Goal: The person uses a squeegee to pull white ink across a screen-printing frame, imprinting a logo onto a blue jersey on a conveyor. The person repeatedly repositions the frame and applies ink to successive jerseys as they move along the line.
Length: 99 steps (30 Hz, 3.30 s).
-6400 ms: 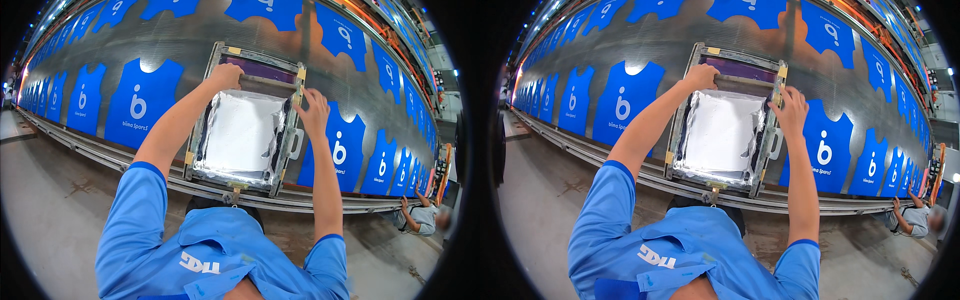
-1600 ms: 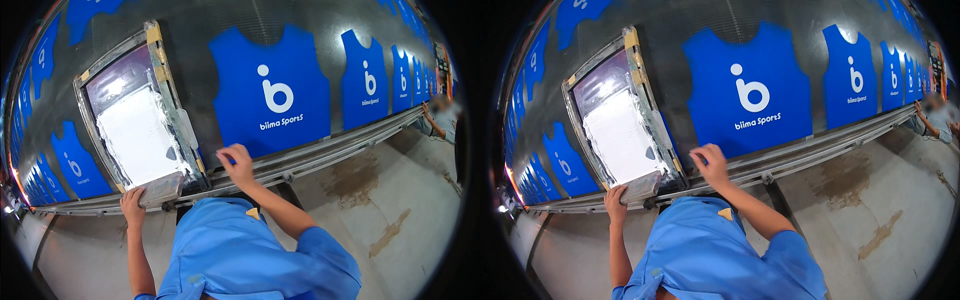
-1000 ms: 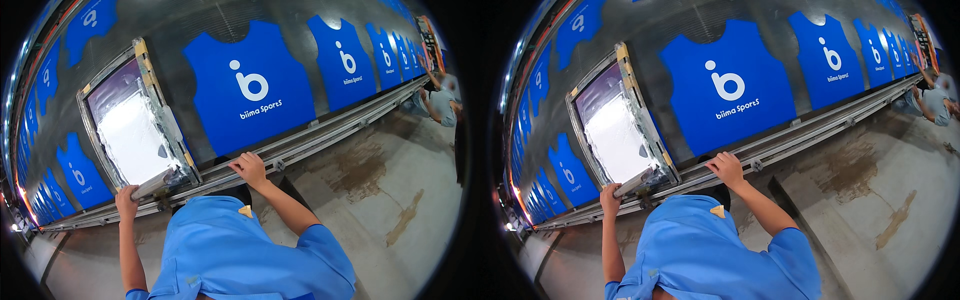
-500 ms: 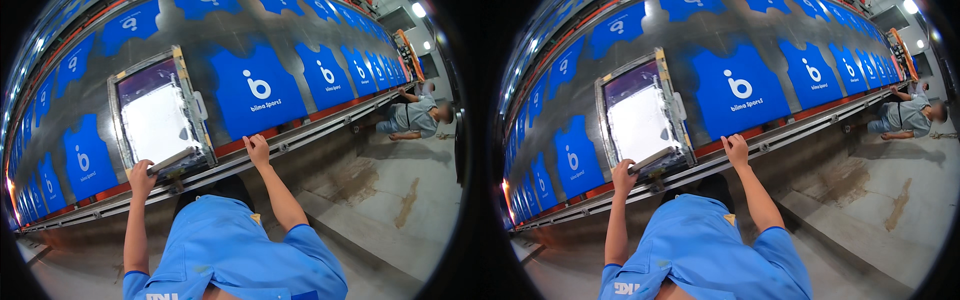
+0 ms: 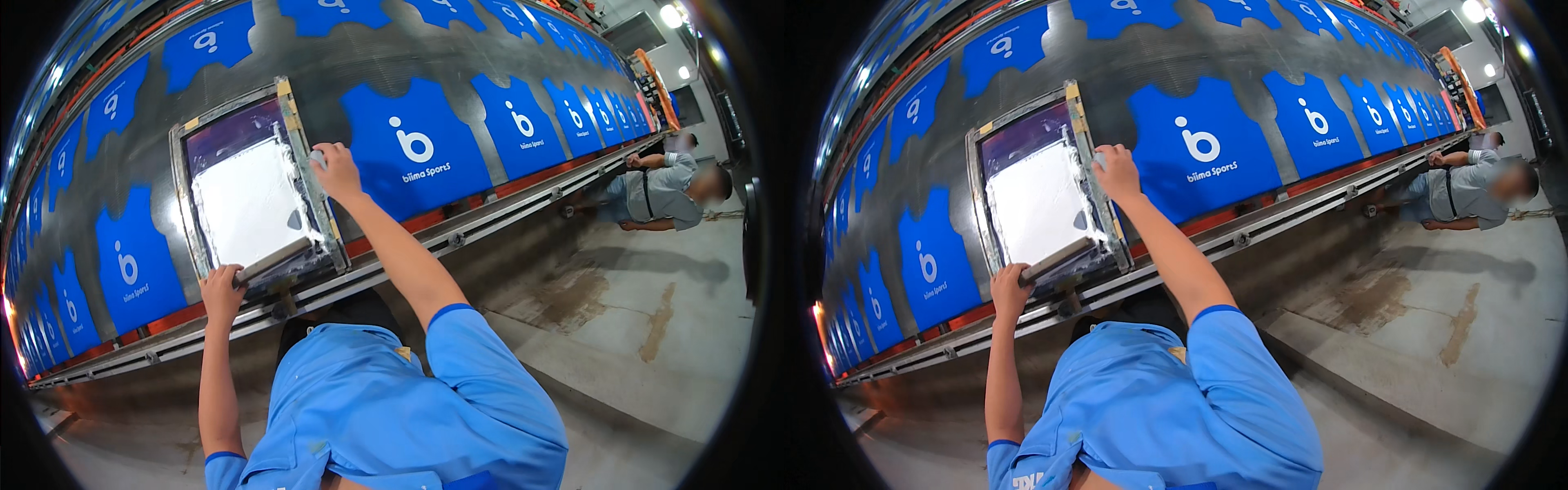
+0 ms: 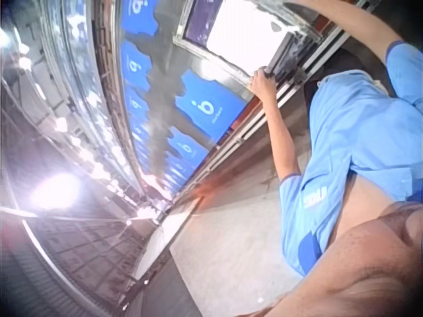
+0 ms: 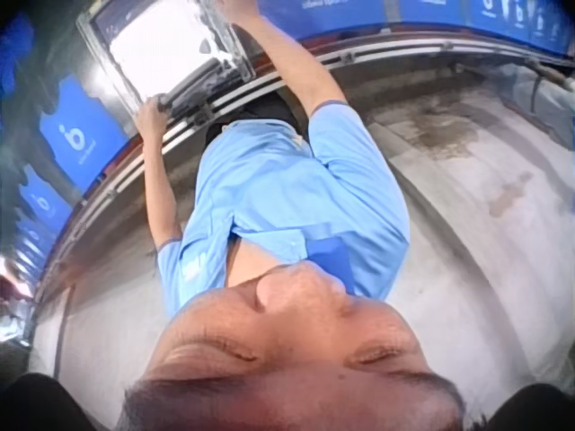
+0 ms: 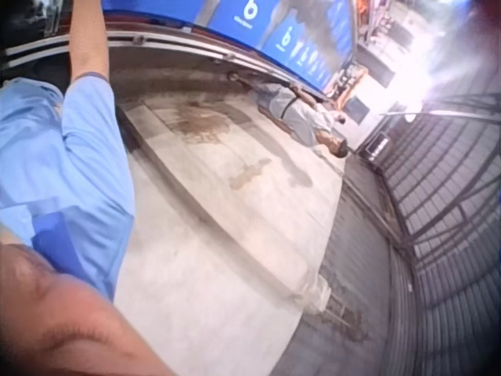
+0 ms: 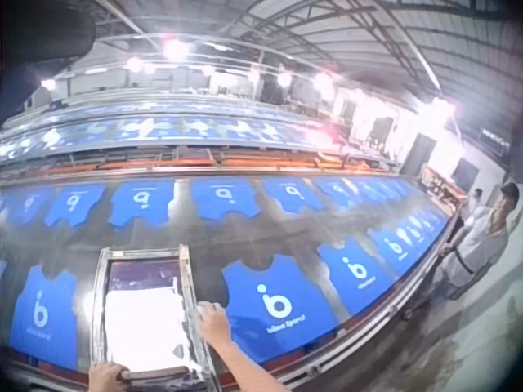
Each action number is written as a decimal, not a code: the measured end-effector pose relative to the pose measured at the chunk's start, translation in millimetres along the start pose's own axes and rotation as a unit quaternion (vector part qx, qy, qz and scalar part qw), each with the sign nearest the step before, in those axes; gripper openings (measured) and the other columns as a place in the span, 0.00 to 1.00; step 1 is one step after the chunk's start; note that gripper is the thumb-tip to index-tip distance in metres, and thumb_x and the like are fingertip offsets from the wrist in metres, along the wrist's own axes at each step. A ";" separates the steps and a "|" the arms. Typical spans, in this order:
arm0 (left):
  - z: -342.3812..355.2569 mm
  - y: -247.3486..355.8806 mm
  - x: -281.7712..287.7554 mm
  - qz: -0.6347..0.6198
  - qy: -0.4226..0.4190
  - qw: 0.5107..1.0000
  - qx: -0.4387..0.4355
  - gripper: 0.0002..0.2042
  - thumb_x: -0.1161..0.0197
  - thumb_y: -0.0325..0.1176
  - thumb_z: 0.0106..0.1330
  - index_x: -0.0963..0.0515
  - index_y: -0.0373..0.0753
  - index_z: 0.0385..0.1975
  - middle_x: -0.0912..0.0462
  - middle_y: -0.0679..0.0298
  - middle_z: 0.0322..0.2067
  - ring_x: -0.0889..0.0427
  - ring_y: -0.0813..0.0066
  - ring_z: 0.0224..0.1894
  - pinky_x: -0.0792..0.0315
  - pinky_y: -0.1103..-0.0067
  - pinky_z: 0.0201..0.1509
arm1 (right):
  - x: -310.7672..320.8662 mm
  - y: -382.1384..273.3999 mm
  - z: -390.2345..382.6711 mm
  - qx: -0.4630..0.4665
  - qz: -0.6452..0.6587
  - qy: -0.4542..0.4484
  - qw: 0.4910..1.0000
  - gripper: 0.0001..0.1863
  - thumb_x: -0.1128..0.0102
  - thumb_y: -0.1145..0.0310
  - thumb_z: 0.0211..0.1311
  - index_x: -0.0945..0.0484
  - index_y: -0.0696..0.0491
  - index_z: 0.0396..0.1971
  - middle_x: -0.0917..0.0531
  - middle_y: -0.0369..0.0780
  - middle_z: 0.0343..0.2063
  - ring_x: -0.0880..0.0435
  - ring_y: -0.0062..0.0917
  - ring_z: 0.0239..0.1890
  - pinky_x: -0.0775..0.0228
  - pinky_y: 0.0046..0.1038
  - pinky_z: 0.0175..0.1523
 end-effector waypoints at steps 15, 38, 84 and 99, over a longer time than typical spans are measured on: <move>-70.1 -8.1 51.5 0.077 -0.098 0.981 0.149 0.28 0.26 0.19 0.40 0.18 0.48 0.47 0.19 0.68 0.52 0.24 0.61 0.58 0.38 0.63 0.60 | -32.1 -33.9 -34.9 -0.146 0.253 -0.180 0.939 0.14 0.42 0.68 0.71 0.24 0.53 0.53 0.15 0.48 0.37 0.15 0.45 0.37 0.24 0.41 0.43; -83.8 -3.4 56.5 0.060 -0.130 0.973 0.183 0.27 0.34 0.15 0.40 0.20 0.46 0.45 0.20 0.65 0.48 0.24 0.59 0.55 0.37 0.65 0.58 | -34.1 -33.0 -46.0 -0.198 0.282 -0.251 0.905 0.12 0.42 0.67 0.72 0.31 0.55 0.47 0.15 0.47 0.23 0.12 0.43 0.31 0.24 0.40 0.36; 270.2 -26.4 86.7 -0.023 -0.143 0.989 -0.002 0.22 0.22 0.40 0.48 0.13 0.50 0.47 0.10 0.61 0.39 0.13 0.58 0.43 0.21 0.65 0.49 | 31.0 -101.4 134.5 0.207 -0.130 -0.196 0.950 0.28 0.23 0.58 0.50 0.17 0.43 0.55 0.18 0.38 0.49 0.23 0.34 0.55 0.36 0.40 0.60; 249.8 -12.6 77.0 0.008 -0.131 0.991 0.035 0.20 0.24 0.41 0.52 0.13 0.52 0.48 0.10 0.62 0.38 0.13 0.59 0.45 0.20 0.66 0.50 | -25.0 -74.0 127.2 0.075 -0.098 -0.329 0.936 0.18 0.21 0.64 0.48 0.18 0.58 0.33 0.14 0.48 0.31 0.15 0.46 0.39 0.26 0.42 0.45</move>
Point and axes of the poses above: each hand's wrist, its own z-axis towards the middle knuckle, its own x-axis out of the back of the hand, y = z × x, the point moved 7 cm from there along z, towards the middle knuckle
